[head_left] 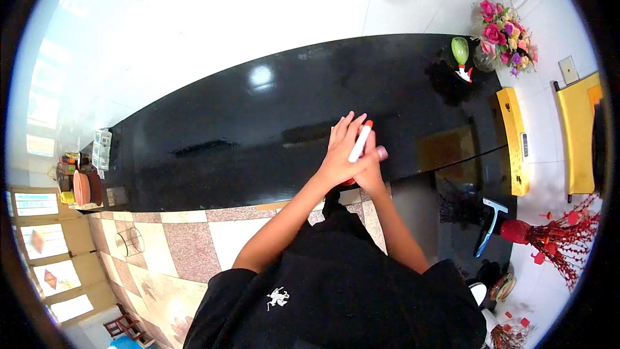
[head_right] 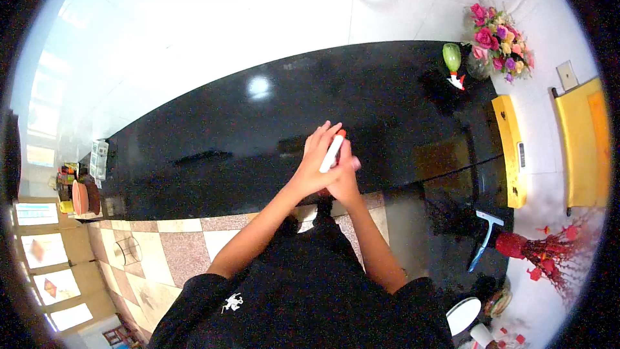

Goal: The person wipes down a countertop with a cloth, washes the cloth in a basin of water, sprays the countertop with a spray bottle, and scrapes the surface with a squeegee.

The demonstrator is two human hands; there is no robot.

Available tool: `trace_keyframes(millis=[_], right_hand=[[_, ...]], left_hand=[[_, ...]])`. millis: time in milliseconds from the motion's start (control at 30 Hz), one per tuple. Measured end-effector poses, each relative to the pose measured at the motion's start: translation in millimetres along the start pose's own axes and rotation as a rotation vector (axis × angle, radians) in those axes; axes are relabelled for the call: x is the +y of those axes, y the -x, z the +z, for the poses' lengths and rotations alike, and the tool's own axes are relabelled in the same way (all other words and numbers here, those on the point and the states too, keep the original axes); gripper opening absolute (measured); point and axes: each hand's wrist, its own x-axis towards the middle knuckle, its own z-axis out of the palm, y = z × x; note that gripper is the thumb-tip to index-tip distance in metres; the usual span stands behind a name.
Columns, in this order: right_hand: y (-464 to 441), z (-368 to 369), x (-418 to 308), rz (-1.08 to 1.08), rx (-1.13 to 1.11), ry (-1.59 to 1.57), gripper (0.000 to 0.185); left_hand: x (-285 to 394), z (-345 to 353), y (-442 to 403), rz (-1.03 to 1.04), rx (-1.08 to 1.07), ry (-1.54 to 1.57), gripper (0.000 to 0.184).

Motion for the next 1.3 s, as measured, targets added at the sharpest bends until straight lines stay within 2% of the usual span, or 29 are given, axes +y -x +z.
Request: trace_keyframes(millis=[33,67,133,167,200,233,267,300,333,400,467,533,733,767,867,900,1000,1067,1133,1167,1267,1300], right_hand=[[-3.5,5.0,21.7,-0.011,0.09,-0.205,0.064],[-11.0,9.2,21.9,-0.024,0.179,-0.409,0.059],[-9.2,-10.0,18.8,0.107,0.192,-0.678,0.051],[-9.7,-18.0,20.1,0.15,0.203,-0.809,0.05],[-7.9,-29.1,-2.7,0.18,0.174,-0.901,0.05],[-9.0,-33.2,-10.5,0.066,0.218,-0.982,0.049],[-7.3,-45.8,-15.1,0.04,0.13,-0.92,0.043],[-9.3,-53.6,-20.2,0.138,0.131,-0.939,0.042],[-10.3,-60.3,-24.5,0.238,0.134,-0.955,0.048],[-2.7,-72.1,-33.7,0.24,0.21,-0.861,0.045],[6.1,-78.6,-40.5,0.235,0.308,-0.759,0.035],[15.3,-87.8,-20.3,0.143,0.255,-0.786,0.04],[51.9,-92.3,-6.4,0.226,0.236,-0.769,0.042],[55.8,-82.1,-13.7,0.203,0.323,-0.723,0.04],[65.9,-52.7,-40.7,0.213,0.399,-0.67,0.036],[72.3,-54.4,-33.3,0.138,0.246,-0.659,0.032],[82.0,-45.3,-21.8,0.147,0.082,-0.737,0.03],[89.6,-28.0,-27.7,0.188,0.094,-0.617,0.028],[87.9,11.2,-77.5,0.095,0.145,-0.497,0.029],[89.6,18.6,-75.6,0.061,0.103,-0.488,0.031],[100.2,42.5,-81.2,0.228,0.114,-0.521,0.033],[103.4,58.6,-93.2,0.207,0.195,-0.492,0.034]], left_hand=[[4.8,-4.7,0.4,-0.012,-0.073,-0.087,0.097],[-2.0,-5.6,-1.6,-0.041,-0.189,0.021,0.126],[-12.2,-9.6,7.8,-0.106,-0.23,0.413,0.131],[-10.2,-16.7,14.7,-0.113,-0.24,0.319,0.137],[-7.0,-17.7,25.4,-0.196,-0.252,0.44,0.13],[-4.8,-20.8,29.6,-0.207,-0.292,0.383,0.118],[1.4,-24.2,32.4,-0.219,-0.332,0.328,0.107],[8.1,-22.4,35.1,-0.228,-0.315,0.316,0.1],[16.0,-16.9,37.5,-0.237,-0.3,0.305,0.093],[23.3,-5.1,40.8,-0.236,-0.303,0.266,0.082],[31.2,9.2,47.0,-0.236,-0.304,0.209,0.085],[37.1,15.7,53.8,-0.242,-0.344,0.174,0.088],[21.8,30.3,84.2,-0.201,-0.426,0.146,0.089],[20.2,29.5,90.6,-0.177,-0.407,0.176,0.089],[21.1,12.5,105.5,-0.153,-0.411,0.103,0.088],[17.0,11.4,112.9,-0.15,-0.387,0.133,0.089],[4.6,0.6,134.6,-0.137,-0.321,0.176,0.09],[-3.0,-14.8,146.3,-0.12,-0.295,0.147,0.092],[-10.5,-31.7,157.7,-0.143,-0.291,0.191,0.091],[-14.7,-40.8,163.9,-0.155,-0.289,0.212,0.09],[-23.8,-63.5,179.0,-0.176,-0.289,0.143,0.09],[-26.7,-67.7,186.6,-0.156,-0.272,0.165,0.09]])
